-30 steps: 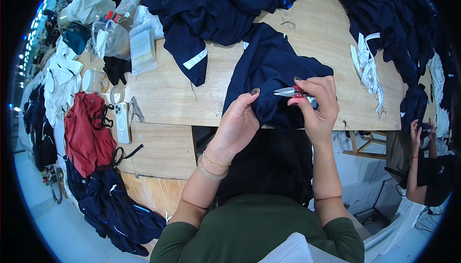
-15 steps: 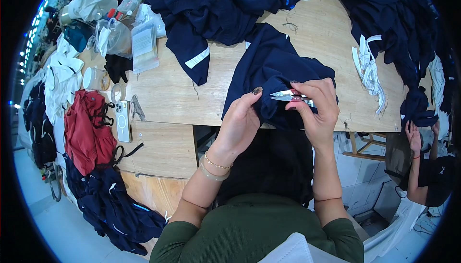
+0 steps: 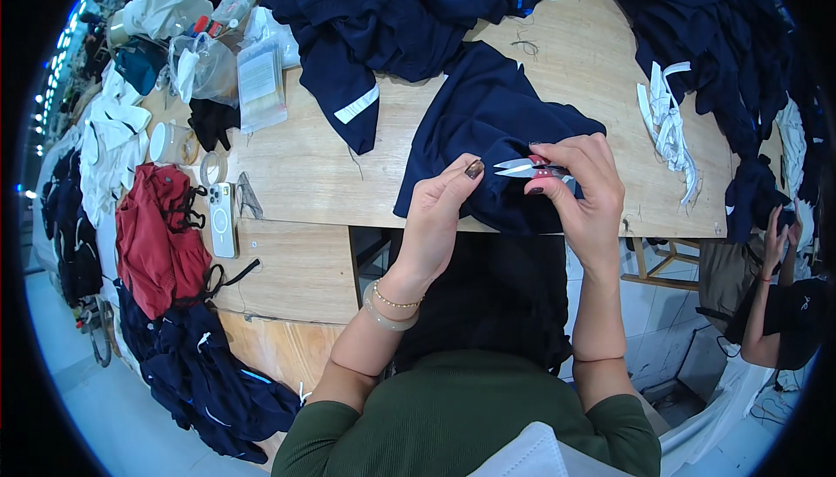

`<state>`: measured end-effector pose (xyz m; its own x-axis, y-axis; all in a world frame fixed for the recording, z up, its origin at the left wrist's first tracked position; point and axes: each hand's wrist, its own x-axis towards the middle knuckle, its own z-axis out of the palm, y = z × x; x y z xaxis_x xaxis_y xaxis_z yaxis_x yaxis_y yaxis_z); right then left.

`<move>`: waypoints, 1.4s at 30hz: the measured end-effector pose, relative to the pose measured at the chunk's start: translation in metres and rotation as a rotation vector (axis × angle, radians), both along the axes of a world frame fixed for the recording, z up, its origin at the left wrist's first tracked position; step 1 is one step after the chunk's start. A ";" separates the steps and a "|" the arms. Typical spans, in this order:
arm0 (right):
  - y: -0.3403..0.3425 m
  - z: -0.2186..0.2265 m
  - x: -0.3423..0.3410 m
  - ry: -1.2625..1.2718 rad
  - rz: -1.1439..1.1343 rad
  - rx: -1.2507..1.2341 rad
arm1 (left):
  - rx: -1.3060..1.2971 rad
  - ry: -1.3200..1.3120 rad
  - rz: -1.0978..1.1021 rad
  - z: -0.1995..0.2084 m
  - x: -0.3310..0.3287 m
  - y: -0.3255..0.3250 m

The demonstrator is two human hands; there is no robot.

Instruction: Trimming loose threads from blue garments using thread nippers in a textile manufacturing setting.

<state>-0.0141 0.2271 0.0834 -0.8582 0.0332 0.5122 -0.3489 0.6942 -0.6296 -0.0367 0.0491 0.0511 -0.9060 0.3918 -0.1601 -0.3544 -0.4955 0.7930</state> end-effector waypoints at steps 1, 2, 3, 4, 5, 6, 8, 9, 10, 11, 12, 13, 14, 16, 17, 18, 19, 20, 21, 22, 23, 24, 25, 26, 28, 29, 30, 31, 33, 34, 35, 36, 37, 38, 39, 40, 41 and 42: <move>0.000 0.001 0.000 -0.008 0.001 0.005 | -0.003 -0.006 -0.003 0.000 0.000 0.000; 0.001 -0.001 0.000 -0.007 0.001 0.004 | -0.007 -0.013 -0.005 0.000 0.000 0.000; 0.002 -0.004 -0.001 0.008 0.019 -0.022 | -0.007 -0.012 -0.005 -0.001 0.001 -0.001; 0.004 -0.007 -0.001 0.023 0.034 -0.047 | 0.011 -0.008 0.003 -0.003 0.000 -0.001; 0.006 -0.009 0.000 0.024 0.032 -0.046 | 0.029 -0.005 0.010 -0.004 0.000 -0.002; 0.007 -0.013 0.001 -0.004 0.004 -0.346 | 0.031 -0.005 0.007 -0.004 0.000 -0.002; 0.024 -0.021 0.009 -0.102 -0.049 -0.645 | 0.035 -0.134 0.098 -0.004 -0.002 -0.001; 0.035 -0.027 0.015 -0.087 -0.033 -0.683 | 0.050 -0.111 0.113 -0.007 -0.004 -0.004; 0.043 -0.033 0.022 -0.084 -0.129 -0.657 | 0.025 -0.109 0.144 -0.011 -0.008 -0.008; 0.049 -0.038 0.029 -0.083 -0.220 -0.629 | 0.000 -0.107 0.181 -0.015 -0.011 -0.015; 0.061 -0.046 0.038 -0.173 -0.280 -0.589 | -0.086 -0.032 0.252 -0.022 -0.018 -0.020; 0.071 -0.051 0.048 -0.263 -0.338 -0.549 | -0.173 0.044 0.324 -0.027 -0.025 -0.024; 0.075 -0.054 0.055 -0.301 -0.448 -0.480 | -0.270 0.111 0.344 -0.032 -0.031 -0.030; 0.073 -0.062 0.069 -0.304 -0.445 -0.519 | -0.359 0.132 0.369 -0.040 -0.039 -0.037; 0.071 -0.067 0.076 -0.306 -0.435 -0.558 | -0.361 0.132 0.364 -0.043 -0.039 -0.040; 0.071 -0.072 0.082 -0.363 -0.469 -0.539 | -0.351 0.104 0.343 -0.045 -0.040 -0.042; 0.066 -0.078 0.085 -0.362 -0.470 -0.543 | -0.341 0.078 0.324 -0.046 -0.040 -0.044; 0.060 -0.085 0.086 -0.357 -0.508 -0.601 | -0.344 0.081 0.323 -0.045 -0.040 -0.044; 0.056 -0.090 0.088 -0.351 -0.545 -0.659 | -0.319 0.039 0.320 -0.044 -0.039 -0.044; 0.054 -0.093 0.087 -0.416 -0.547 -0.669 | -0.292 -0.003 0.320 -0.043 -0.039 -0.044; 0.054 -0.092 0.084 -0.414 -0.542 -0.673 | -0.295 0.002 0.324 -0.042 -0.039 -0.043; 0.053 -0.090 0.080 -0.427 -0.539 -0.705 | -0.322 0.014 0.333 -0.040 -0.038 -0.043; 0.051 -0.084 0.075 -0.441 -0.541 -0.738 | -0.349 0.025 0.338 -0.040 -0.038 -0.042; 0.049 -0.067 0.068 -0.487 -0.538 -0.830 | -0.355 0.030 0.346 -0.039 -0.037 -0.046; 0.055 -0.038 0.048 -0.323 -0.537 -1.023 | -0.603 0.278 0.440 -0.035 -0.039 -0.052; 0.062 -0.026 0.037 -0.151 -0.542 -1.207 | -0.598 0.285 0.439 -0.030 -0.042 -0.054; 0.087 -0.021 0.034 -0.158 -0.452 -1.312 | -0.741 0.447 0.492 -0.022 -0.048 -0.058; 0.112 -0.012 0.029 -0.163 -0.353 -1.416 | -0.883 0.614 0.548 -0.009 -0.053 -0.061; 0.106 0.026 -0.007 -0.112 -0.239 -1.439 | -0.781 0.608 0.579 0.015 -0.066 -0.056; 0.106 0.033 -0.028 -0.130 0.000 -1.334 | -0.689 0.591 0.609 0.024 -0.072 -0.056; 0.107 0.042 -0.045 -0.137 0.221 -1.205 | -0.569 0.561 0.614 0.031 -0.082 -0.058; 0.093 0.047 -0.065 -0.086 0.244 -1.106 | -0.460 0.539 0.683 0.036 -0.090 -0.064; 0.080 0.052 -0.077 -0.034 0.258 -1.001 | -0.344 0.511 0.745 0.035 -0.097 -0.069; 0.073 0.051 -0.080 -0.031 0.187 -0.866 | -0.385 0.520 0.788 0.030 -0.102 -0.076; 0.063 0.047 -0.076 0.046 0.050 -0.815 | -0.381 0.527 0.795 0.020 -0.104 -0.083; 0.067 0.034 -0.064 -0.067 -0.080 -0.742 | -0.407 0.482 0.799 0.003 -0.104 -0.090; 0.075 0.018 -0.047 -0.178 -0.206 -0.670 | -0.437 0.438 0.806 -0.009 -0.101 -0.096; 0.076 0.004 -0.024 -0.278 -0.293 -0.679 | -0.450 0.385 0.790 -0.021 -0.095 -0.098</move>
